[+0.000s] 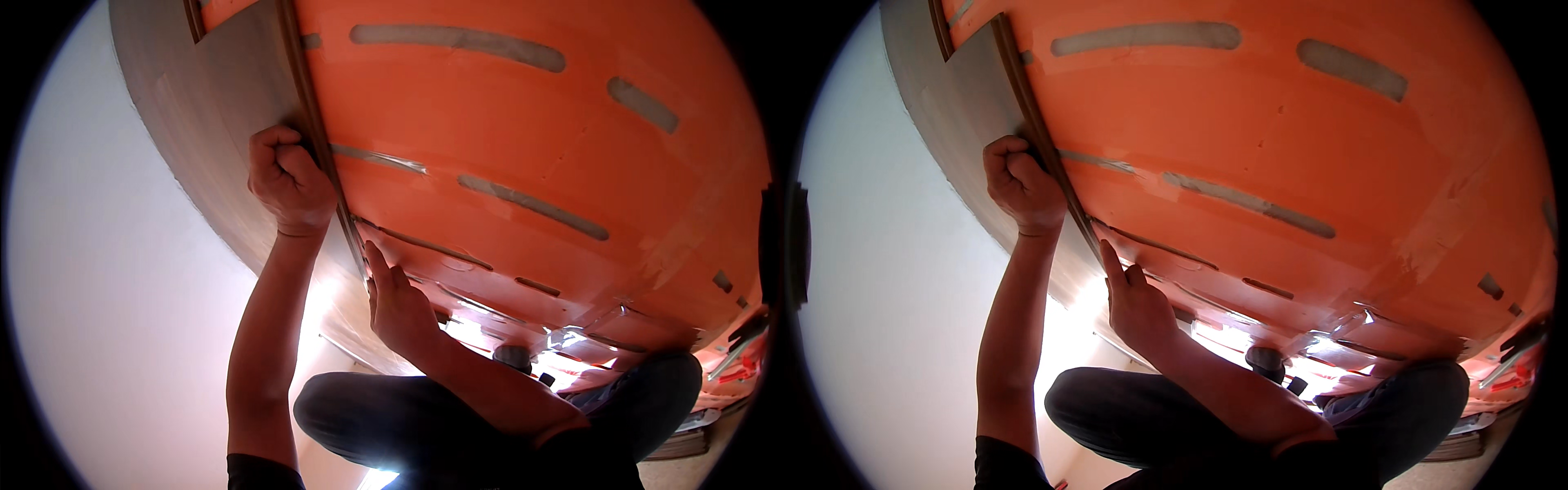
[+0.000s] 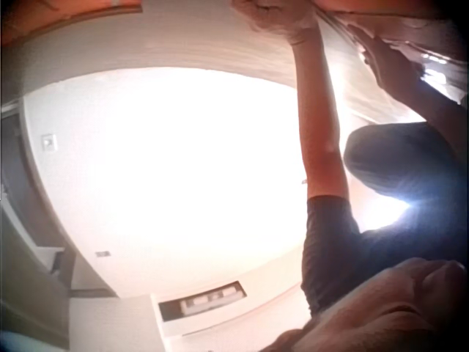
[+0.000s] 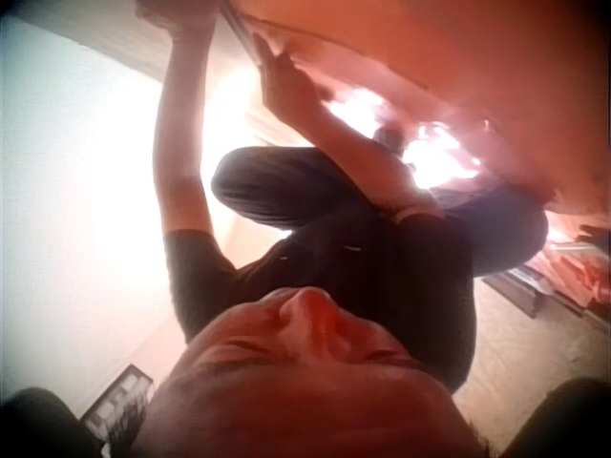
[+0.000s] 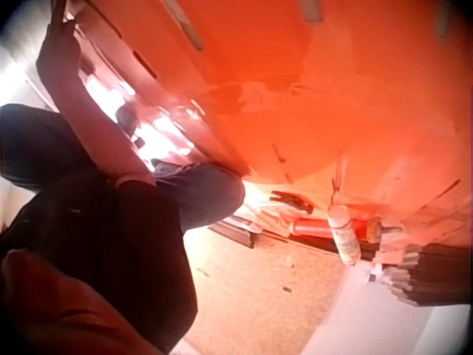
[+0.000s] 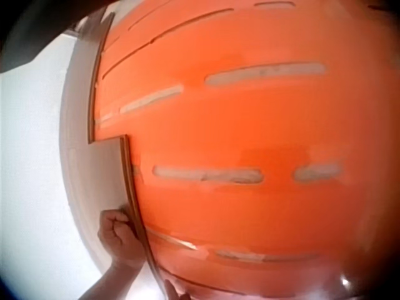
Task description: The person installs wooden floorboards onto an orange underlayment by using a utility knife to trim the edges and align them into place.
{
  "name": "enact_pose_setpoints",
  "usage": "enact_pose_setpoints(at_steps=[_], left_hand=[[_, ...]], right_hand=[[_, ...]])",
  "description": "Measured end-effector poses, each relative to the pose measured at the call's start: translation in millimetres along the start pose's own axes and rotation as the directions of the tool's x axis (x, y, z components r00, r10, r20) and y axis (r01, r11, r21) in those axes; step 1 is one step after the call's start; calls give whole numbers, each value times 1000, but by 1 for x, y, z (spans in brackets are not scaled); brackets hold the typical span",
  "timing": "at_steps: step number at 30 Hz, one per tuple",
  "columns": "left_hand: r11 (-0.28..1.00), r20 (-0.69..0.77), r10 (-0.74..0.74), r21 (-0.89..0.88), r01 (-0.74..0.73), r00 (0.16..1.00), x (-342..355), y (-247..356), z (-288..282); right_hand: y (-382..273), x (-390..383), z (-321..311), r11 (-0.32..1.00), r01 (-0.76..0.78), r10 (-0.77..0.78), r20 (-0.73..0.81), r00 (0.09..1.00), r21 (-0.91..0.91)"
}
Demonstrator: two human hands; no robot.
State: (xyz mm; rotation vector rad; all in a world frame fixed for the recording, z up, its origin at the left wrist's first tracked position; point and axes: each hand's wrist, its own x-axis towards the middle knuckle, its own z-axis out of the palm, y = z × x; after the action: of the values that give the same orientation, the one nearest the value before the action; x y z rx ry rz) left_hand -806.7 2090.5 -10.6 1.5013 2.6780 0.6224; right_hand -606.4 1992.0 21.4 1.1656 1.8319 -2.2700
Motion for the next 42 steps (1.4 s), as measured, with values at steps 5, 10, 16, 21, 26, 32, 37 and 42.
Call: enact_pose_setpoints(at_steps=[5,10,16,21,26,32,37,42], left_hand=[[1000,-4,-23,4,23,1000,-2,-4,1],[997,15,-61,52,60,998,-2,-3,-4],[993,7,-118,-15,119,993,-5,-5,-2],[994,13,-72,-76,73,997,-7,-7,0],[996,-11,-30,-83,29,999,-9,-13,8],[1000,-54,-3,-18,2,999,1,-3,-10],[978,209,-203,0,208,956,-15,13,-29],[977,434,5,189,-97,901,-76,20,-76]], right_hand=[[-3,2,-5,1000,-19,19,49,999,-7],[1,0,-3,966,108,-113,-11,993,-235],[9,-11,10,998,-61,63,66,996,-35],[7,-23,-17,954,-186,166,103,981,235],[1,-48,-87,927,-373,344,296,891,44],[-16,-84,-167,990,-23,28,33,999,-141],[17,-92,-188,996,-34,35,8,999,-76],[5,-84,-194,998,65,-65,3,998,-23]])
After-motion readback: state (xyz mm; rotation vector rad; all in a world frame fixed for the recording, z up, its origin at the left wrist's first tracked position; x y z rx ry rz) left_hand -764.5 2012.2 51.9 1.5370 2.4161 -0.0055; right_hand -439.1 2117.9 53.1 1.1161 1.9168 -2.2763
